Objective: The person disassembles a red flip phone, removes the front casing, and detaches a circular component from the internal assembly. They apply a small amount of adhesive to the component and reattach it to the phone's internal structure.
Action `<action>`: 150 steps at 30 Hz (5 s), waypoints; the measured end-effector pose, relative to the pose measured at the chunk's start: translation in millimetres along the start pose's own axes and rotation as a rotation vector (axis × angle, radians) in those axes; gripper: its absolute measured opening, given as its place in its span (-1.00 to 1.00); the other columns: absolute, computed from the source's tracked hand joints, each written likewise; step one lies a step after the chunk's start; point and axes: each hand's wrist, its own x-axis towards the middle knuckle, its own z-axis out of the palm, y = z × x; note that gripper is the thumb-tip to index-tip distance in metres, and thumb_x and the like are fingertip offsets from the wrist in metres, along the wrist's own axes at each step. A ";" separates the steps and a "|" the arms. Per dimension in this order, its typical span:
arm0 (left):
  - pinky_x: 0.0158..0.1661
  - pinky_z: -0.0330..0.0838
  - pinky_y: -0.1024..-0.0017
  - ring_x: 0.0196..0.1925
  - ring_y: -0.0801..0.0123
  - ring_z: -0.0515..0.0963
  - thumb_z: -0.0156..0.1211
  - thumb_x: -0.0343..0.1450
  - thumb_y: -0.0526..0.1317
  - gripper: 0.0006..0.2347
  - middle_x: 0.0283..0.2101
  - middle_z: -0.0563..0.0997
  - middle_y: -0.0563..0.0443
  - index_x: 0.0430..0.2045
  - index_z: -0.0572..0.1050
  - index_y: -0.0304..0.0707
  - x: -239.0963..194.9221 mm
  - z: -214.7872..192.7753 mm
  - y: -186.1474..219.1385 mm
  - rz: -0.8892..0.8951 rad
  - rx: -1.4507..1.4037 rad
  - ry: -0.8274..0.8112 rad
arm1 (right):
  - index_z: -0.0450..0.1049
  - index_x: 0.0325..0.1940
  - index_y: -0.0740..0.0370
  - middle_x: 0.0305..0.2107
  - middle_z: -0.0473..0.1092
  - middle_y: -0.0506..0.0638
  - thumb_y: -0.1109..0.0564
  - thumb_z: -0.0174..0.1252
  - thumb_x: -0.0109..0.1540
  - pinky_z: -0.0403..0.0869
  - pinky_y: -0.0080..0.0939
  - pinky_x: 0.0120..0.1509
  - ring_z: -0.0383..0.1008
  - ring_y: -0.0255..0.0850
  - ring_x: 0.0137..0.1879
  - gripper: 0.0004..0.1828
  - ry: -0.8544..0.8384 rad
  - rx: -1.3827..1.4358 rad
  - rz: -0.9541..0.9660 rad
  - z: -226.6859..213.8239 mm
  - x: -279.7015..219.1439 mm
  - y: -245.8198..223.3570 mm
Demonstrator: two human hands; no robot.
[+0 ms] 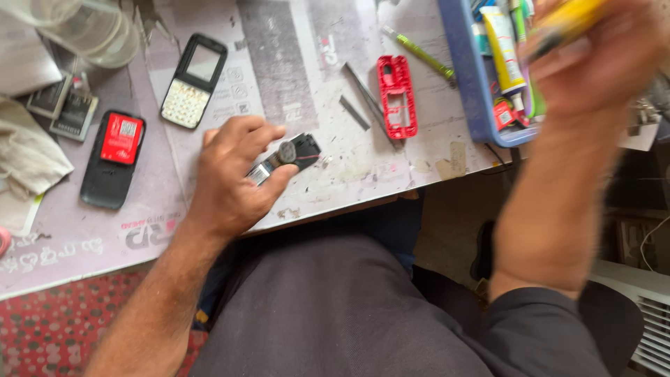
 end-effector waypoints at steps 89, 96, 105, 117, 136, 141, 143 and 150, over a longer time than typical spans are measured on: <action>-0.40 0.42 0.41 -0.46 0.38 0.54 0.49 0.35 -0.21 -0.78 -0.48 0.56 -0.03 -0.33 0.57 -0.37 49.9 -56.8 62.2 0.086 -0.072 -0.224 | 0.35 0.34 0.31 0.00 0.49 0.04 0.13 0.26 0.33 0.52 -0.22 0.33 0.50 -0.27 0.19 -0.48 -0.104 -0.600 0.183 77.1 -89.1 229.7; -0.20 0.49 0.55 -0.28 0.49 0.60 0.40 0.46 -0.36 -0.88 -0.28 0.64 -0.01 -0.21 0.58 -0.39 41.3 -57.6 57.3 0.034 -0.254 -0.039 | 0.35 0.33 0.30 0.03 0.45 0.03 0.17 0.25 0.34 0.51 -0.21 0.34 0.48 -0.28 0.18 -0.51 -0.074 -0.618 0.156 70.4 -90.4 238.5; -0.08 0.37 0.30 -0.20 0.33 0.63 0.37 0.38 -0.33 -0.92 -0.27 0.66 0.05 -0.31 0.63 -0.24 22.0 -85.3 11.2 -0.035 0.205 -0.042 | 0.37 0.27 0.25 0.04 0.47 0.04 0.10 0.27 0.38 0.46 -0.08 0.39 0.47 -0.21 0.20 -0.58 -0.164 -0.455 0.051 62.7 -88.8 236.6; 0.34 0.19 0.05 0.28 0.06 0.49 0.51 0.23 -0.01 -0.39 0.18 0.54 -0.12 0.15 0.47 -0.27 12.2 -68.3 42.0 0.078 0.166 -0.070 | 0.38 0.33 0.19 0.08 0.46 0.04 0.08 0.25 0.40 0.52 -0.09 0.33 0.49 -0.20 0.15 -0.57 -0.369 -0.340 -0.025 66.1 -68.2 228.3; -0.58 0.33 0.56 -0.57 0.69 0.43 0.37 0.44 -0.14 -0.74 -0.65 0.53 0.16 -0.64 0.52 -0.24 62.5 -13.6 98.0 -0.103 -0.449 -0.042 | 0.35 0.09 0.27 -0.11 0.43 0.05 0.24 0.12 0.34 0.53 -0.15 0.11 0.50 -0.13 0.06 -0.76 -0.411 -1.198 -0.088 112.5 -31.4 225.7; -0.62 0.29 0.56 -0.61 0.67 0.42 0.31 0.44 -0.17 -0.72 -0.68 0.50 0.17 -0.69 0.50 -0.24 63.5 -10.9 97.5 -0.116 -0.437 -0.028 | 0.34 0.13 0.28 -0.10 0.43 0.07 0.26 0.11 0.33 0.52 -0.12 0.13 0.48 -0.11 0.07 -0.73 -0.412 -1.182 -0.170 107.5 -31.9 227.6; -0.62 0.29 0.56 -0.61 0.68 0.42 0.30 0.45 -0.17 -0.72 -0.68 0.49 0.18 -0.69 0.49 -0.24 64.2 -8.4 96.2 -0.110 -0.442 -0.016 | 0.32 0.13 0.28 -0.11 0.42 0.06 0.26 0.12 0.34 0.53 -0.12 0.13 0.48 -0.12 0.07 -0.73 -0.392 -1.148 -0.184 107.2 -32.8 226.9; -0.59 0.33 0.58 -0.59 0.69 0.43 0.28 0.45 -0.19 -0.75 -0.67 0.50 0.18 -0.66 0.51 -0.25 64.5 -0.1 89.3 -0.128 -0.474 0.014 | 0.42 -0.03 0.29 -0.16 0.47 0.06 0.34 0.13 0.27 0.55 -0.12 0.11 0.54 -0.11 0.02 -0.82 -0.383 -1.202 -0.209 107.5 -36.5 223.4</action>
